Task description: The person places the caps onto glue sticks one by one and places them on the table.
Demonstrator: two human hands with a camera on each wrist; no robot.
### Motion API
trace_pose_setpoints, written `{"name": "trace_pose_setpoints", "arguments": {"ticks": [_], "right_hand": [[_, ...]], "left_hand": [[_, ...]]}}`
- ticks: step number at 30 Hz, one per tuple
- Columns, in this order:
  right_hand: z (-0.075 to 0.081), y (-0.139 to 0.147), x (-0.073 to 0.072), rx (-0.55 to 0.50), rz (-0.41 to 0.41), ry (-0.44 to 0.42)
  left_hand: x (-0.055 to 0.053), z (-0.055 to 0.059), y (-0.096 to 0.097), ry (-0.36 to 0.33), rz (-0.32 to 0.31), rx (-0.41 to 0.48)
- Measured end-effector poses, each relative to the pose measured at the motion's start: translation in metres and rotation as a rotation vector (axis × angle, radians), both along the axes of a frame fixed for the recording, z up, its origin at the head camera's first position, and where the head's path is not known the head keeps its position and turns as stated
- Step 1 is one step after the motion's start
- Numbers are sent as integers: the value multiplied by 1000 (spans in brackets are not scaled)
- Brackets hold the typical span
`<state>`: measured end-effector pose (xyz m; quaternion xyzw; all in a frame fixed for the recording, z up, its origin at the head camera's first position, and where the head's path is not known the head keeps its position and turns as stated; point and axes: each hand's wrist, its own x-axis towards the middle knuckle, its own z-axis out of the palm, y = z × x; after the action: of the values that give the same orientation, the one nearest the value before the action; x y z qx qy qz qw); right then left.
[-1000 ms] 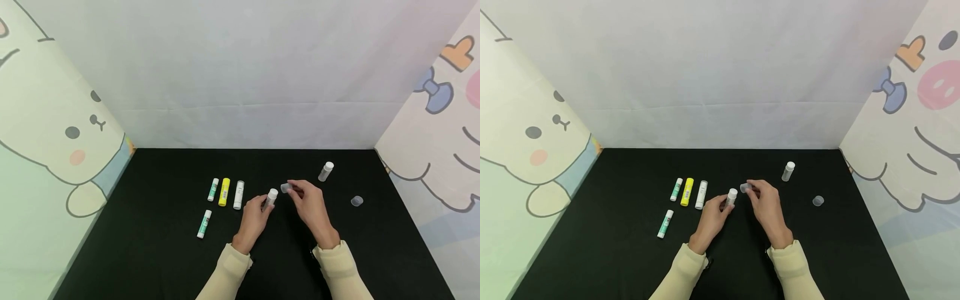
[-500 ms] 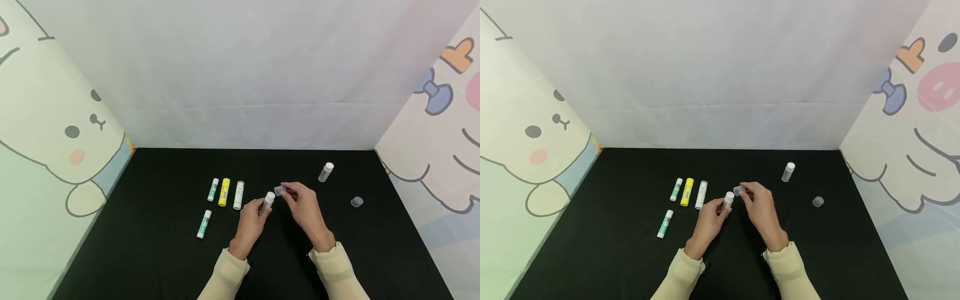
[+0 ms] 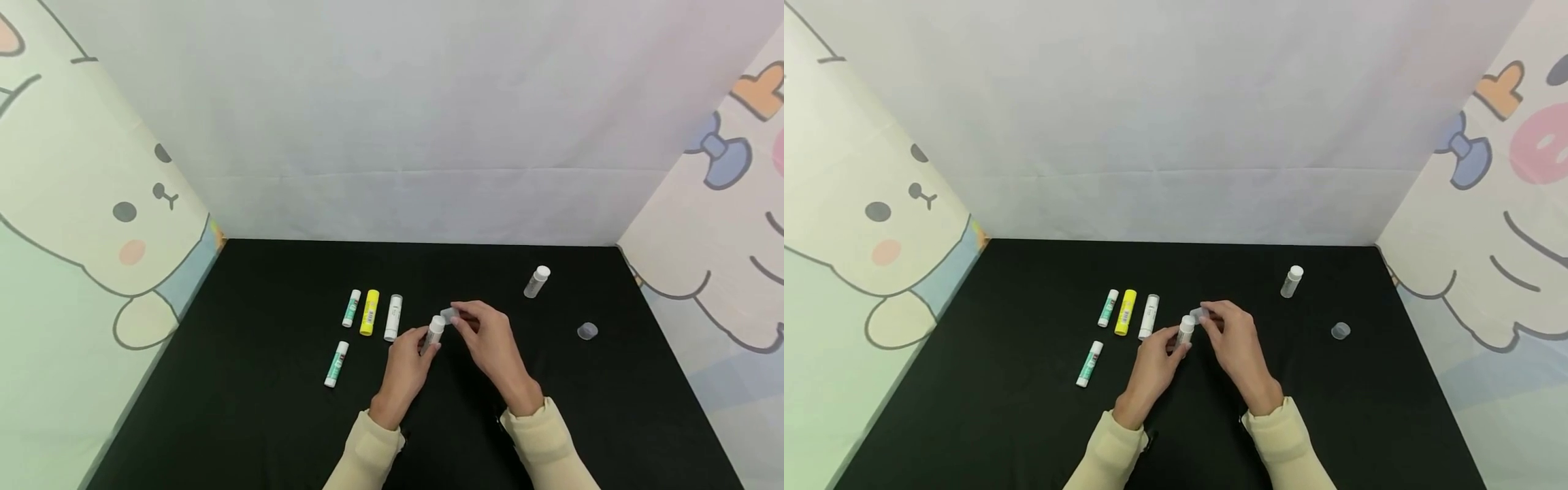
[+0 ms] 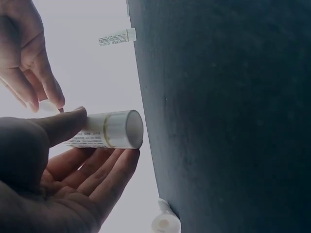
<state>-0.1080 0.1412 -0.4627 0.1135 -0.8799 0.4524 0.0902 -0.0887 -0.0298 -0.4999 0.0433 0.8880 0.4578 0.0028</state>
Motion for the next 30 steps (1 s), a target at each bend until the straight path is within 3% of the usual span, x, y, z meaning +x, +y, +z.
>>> {"name": "trace_pose_setpoints", "arguments": {"ticks": [7, 30], "right_hand": [[-1, -5, 1, -18, 52, 7], [2, -15, 4, 10, 177, -33]], "left_hand": [[4, 1, -5, -11, 11, 1], [18, 7, -18, 44, 19, -134]]}}
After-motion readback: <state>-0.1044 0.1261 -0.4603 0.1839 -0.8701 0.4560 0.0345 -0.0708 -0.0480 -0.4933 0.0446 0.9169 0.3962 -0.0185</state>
